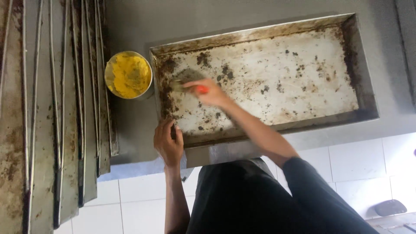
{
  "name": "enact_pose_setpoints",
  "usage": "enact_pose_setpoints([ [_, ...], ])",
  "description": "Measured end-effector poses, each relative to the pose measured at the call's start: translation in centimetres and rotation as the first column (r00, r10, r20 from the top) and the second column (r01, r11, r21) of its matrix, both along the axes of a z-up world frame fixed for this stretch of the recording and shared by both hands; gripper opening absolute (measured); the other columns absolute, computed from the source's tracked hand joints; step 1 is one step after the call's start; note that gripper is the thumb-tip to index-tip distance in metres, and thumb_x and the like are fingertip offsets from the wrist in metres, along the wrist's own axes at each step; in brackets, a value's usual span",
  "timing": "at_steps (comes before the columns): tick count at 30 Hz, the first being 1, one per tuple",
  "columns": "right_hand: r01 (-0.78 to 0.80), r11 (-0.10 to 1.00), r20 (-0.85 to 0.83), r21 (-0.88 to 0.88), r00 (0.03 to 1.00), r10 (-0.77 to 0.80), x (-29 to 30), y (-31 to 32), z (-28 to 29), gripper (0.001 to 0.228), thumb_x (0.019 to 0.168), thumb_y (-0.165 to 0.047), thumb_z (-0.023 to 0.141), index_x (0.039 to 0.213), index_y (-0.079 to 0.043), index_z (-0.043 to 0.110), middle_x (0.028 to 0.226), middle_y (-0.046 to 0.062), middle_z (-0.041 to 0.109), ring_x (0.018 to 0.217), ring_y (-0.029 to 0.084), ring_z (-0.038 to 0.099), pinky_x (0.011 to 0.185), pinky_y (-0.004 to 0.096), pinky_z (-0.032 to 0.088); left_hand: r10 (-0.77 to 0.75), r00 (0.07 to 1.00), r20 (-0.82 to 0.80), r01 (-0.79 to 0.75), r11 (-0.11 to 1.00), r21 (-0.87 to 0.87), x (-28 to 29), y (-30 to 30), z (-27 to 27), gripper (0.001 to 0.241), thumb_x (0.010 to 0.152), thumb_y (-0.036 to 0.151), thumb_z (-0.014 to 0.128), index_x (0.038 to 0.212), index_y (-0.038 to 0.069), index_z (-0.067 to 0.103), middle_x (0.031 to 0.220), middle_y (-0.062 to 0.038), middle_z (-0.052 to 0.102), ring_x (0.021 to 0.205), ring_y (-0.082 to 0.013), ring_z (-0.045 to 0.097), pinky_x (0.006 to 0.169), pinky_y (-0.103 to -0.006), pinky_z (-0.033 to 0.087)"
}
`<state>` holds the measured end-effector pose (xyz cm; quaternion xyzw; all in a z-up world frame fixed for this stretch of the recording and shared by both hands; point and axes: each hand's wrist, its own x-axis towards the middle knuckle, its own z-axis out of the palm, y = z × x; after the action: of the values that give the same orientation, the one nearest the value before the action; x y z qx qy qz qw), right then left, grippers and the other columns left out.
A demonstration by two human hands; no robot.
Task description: Greasing a rectangular baking tray using a brush and yellow shortening.
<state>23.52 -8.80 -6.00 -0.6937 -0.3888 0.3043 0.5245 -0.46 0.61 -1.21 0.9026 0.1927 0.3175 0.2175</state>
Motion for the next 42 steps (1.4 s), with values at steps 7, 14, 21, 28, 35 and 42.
enact_pose_setpoints([
  [7,0.325,0.910,-0.207,-0.258,0.901,-0.381,7.2,-18.4,6.3,0.035,0.090,-0.009,0.064,0.123,-0.018,0.072,0.110,0.015,0.078,0.071,0.009,0.073,0.046,0.021,0.052,-0.008,1.000,-0.027,0.007,0.999,-0.036,0.4,-0.3,1.7,0.019,0.095,0.010,0.067,0.112,0.003,0.070,0.118,-0.014,0.071,0.110,-0.0337,0.067,0.095,-0.0444,0.054],
  [14,0.783,0.602,0.231,-0.155,0.621,-0.749,11.1,-36.3,3.7,0.030,0.102,-0.016,0.058,0.127,-0.014,0.073,0.117,0.006,0.076,0.078,0.019,0.067,0.065,0.033,0.056,0.001,0.998,-0.061,-0.002,1.000,-0.004,0.3,-0.4,1.1,0.021,0.093,0.010,0.068,0.113,0.005,0.071,0.119,-0.013,0.071,0.111,-0.0334,0.067,0.097,-0.0454,0.054],
  [21,0.943,0.087,0.937,-0.322,0.330,-0.110,15.3,-41.6,-10.4,0.013,0.099,-0.025,0.072,0.107,-0.017,0.079,0.089,0.009,0.076,0.074,0.021,0.073,0.059,0.035,0.058,-0.004,0.998,-0.065,0.004,1.000,0.014,0.4,0.1,0.0,0.019,0.095,0.011,0.067,0.113,0.005,0.071,0.118,-0.012,0.072,0.112,-0.0326,0.067,0.097,-0.0449,0.054],
  [28,0.906,0.221,0.893,-0.361,0.268,0.362,4.8,-22.2,-5.8,0.006,0.081,-0.022,0.070,0.082,-0.017,0.074,0.073,-0.001,0.068,0.067,0.012,0.068,0.054,0.030,0.051,-0.012,0.999,-0.047,0.012,1.000,0.003,0.2,0.0,0.6,0.020,0.094,0.009,0.069,0.114,0.004,0.070,0.120,-0.012,0.071,0.113,-0.0328,0.066,0.098,-0.0449,0.054],
  [35,0.340,0.849,0.765,-0.403,0.634,0.109,-7.3,-4.0,-2.6,0.030,0.097,-0.037,0.070,0.079,-0.014,0.067,0.053,0.000,0.050,0.043,0.015,0.050,0.039,0.033,0.040,-0.006,0.999,-0.035,0.006,1.000,-0.009,0.2,0.1,-0.1,0.026,0.092,0.007,0.069,0.117,0.003,0.069,0.120,-0.013,0.071,0.113,-0.0330,0.066,0.098,-0.0455,0.053],
  [42,0.017,0.974,0.698,-0.228,0.700,0.151,-9.9,1.2,1.6,0.053,0.090,-0.016,0.064,0.142,-0.020,0.063,0.049,0.005,0.063,0.038,0.014,0.058,0.032,0.026,0.045,-0.001,1.000,-0.021,0.000,1.000,-0.019,-0.1,0.2,-0.7,0.024,0.094,0.008,0.066,0.118,0.002,0.069,0.120,-0.016,0.070,0.114,-0.0349,0.067,0.100,-0.0466,0.053],
])
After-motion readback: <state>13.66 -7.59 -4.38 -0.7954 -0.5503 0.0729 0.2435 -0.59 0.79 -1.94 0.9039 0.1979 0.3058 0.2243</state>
